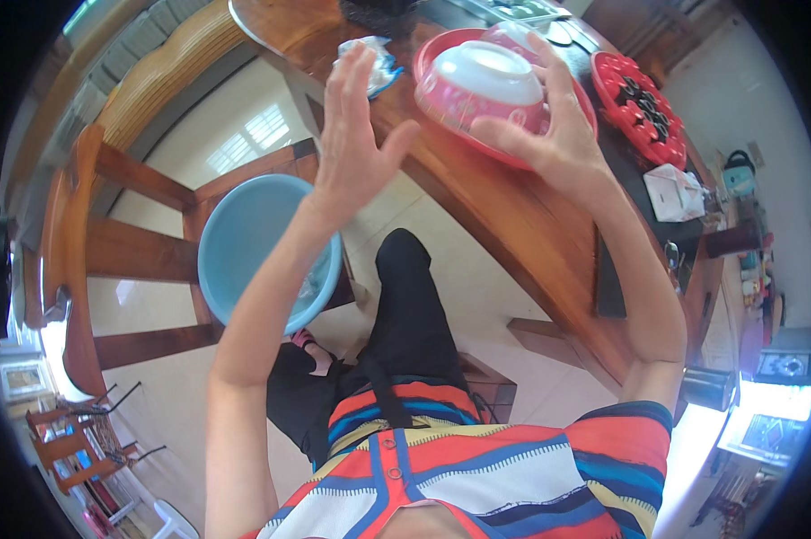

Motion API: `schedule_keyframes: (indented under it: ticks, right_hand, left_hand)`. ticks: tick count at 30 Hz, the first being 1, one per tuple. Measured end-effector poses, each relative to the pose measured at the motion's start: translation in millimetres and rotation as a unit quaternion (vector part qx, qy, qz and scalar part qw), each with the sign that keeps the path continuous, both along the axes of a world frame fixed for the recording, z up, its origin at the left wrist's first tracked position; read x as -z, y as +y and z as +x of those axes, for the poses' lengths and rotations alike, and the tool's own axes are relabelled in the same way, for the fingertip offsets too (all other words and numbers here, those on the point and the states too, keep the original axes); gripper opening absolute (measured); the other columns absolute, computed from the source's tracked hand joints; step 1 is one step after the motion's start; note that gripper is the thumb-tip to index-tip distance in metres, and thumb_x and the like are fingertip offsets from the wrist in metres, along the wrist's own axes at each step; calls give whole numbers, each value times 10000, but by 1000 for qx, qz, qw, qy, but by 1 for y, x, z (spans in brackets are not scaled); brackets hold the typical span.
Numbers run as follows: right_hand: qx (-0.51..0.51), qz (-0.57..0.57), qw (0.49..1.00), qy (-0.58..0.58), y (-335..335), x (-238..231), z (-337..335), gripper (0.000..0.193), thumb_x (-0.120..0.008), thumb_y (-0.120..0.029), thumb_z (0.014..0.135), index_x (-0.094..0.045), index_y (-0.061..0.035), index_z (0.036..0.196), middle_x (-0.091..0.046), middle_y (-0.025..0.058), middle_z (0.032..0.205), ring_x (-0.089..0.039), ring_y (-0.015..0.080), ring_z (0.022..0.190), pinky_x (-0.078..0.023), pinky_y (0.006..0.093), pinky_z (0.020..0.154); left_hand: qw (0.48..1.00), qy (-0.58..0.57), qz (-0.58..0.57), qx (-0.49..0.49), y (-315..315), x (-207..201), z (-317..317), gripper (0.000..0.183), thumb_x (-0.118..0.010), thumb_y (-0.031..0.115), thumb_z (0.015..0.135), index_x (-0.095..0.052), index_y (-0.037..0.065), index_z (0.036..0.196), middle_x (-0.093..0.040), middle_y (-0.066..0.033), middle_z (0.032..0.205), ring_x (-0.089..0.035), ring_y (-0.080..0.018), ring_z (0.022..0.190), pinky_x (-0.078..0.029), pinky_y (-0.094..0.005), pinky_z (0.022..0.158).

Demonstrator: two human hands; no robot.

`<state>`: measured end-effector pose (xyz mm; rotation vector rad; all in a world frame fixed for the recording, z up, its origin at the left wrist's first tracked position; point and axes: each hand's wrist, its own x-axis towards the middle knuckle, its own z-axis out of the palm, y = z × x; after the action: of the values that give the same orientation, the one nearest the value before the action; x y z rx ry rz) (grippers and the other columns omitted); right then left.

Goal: The person washes small bowls in a basin of water using a cloth. They scrub each bowl, immersing them in the water, and then place the washed bowls on the table.

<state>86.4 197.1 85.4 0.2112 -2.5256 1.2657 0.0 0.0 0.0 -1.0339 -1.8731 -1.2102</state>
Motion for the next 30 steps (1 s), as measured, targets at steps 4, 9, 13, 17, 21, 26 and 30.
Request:
schedule_keyframes:
  ticks: [4, 9, 13, 17, 21, 26, 30]
  right_hand:
    - [-119, 70, 989, -48, -56, 5, 2, 956, -781, -278, 671, -210, -21, 1393, -403, 194, 1297, -408, 275, 1218, -330, 356, 1009]
    - [-244, 81, 954, -151, -103, 40, -3, 939, -742, -355, 707, -212, 28, 1382, -348, 245, 1329, -391, 310, 1227, -337, 358, 1007]
    - [-298, 50, 922, -242, -132, 82, -4, 922, -656, -459, 783, -177, 53, 1383, -366, 275, 1309, -395, 333, 1227, -335, 368, 1007]
    - [-324, 105, 879, -333, -147, 98, -10, 896, -600, -493, 812, -148, 4, 1405, -367, 290, 1311, -374, 353, 1250, -314, 375, 1033]
    - [-374, 182, 852, -319, -152, 115, -19, 672, -570, -412, 850, -341, 0, 1329, -433, 244, 1268, -425, 344, 1199, -350, 388, 1003]
    - [-411, 196, 860, -231, -193, 154, -32, 361, -573, -242, 850, -560, -54, 1158, -527, 186, 1080, -545, 308, 976, -435, 383, 858]
    - [-420, 235, 855, -193, -245, 239, -47, 361, -601, -175, 804, -573, -89, 1153, -529, 197, 1072, -535, 339, 999, -430, 400, 869]
  left_hand:
    - [999, 41, -7, 22, -38, 0, 40, 643, -652, 81, 735, -371, 29, 1310, -367, -220, 1351, -380, -396, 1225, -329, -446, 992]
    - [995, -11, -69, -70, -92, 31, 78, 528, -605, 4, 670, -489, 56, 1183, -473, -145, 1257, -461, -351, 1125, -384, -424, 870]
    - [982, -121, -68, -126, -124, 74, 99, 506, -574, -48, 668, -499, 46, 1159, -522, -144, 1180, -510, -333, 1071, -417, -395, 867]
    - [933, -307, 65, -173, -160, 126, 100, 463, -487, -109, 711, -498, 19, 1156, -551, -154, 1105, -539, -321, 1039, -424, -360, 899]
    - [834, -444, 179, -273, -215, 173, 90, 462, -427, -92, 756, -423, -10, 1211, -534, -177, 1118, -529, -310, 1069, -407, -353, 931]
    - [810, -431, 150, -368, -254, 218, 91, 538, -492, -2, 772, -301, -38, 1273, -419, -256, 1201, -451, -353, 1141, -357, -391, 973]
    - [792, -431, 41, -430, -252, 230, 93, 540, -546, 88, 813, -297, -30, 1277, -396, -266, 1160, -412, -418, 1092, -345, -449, 951]
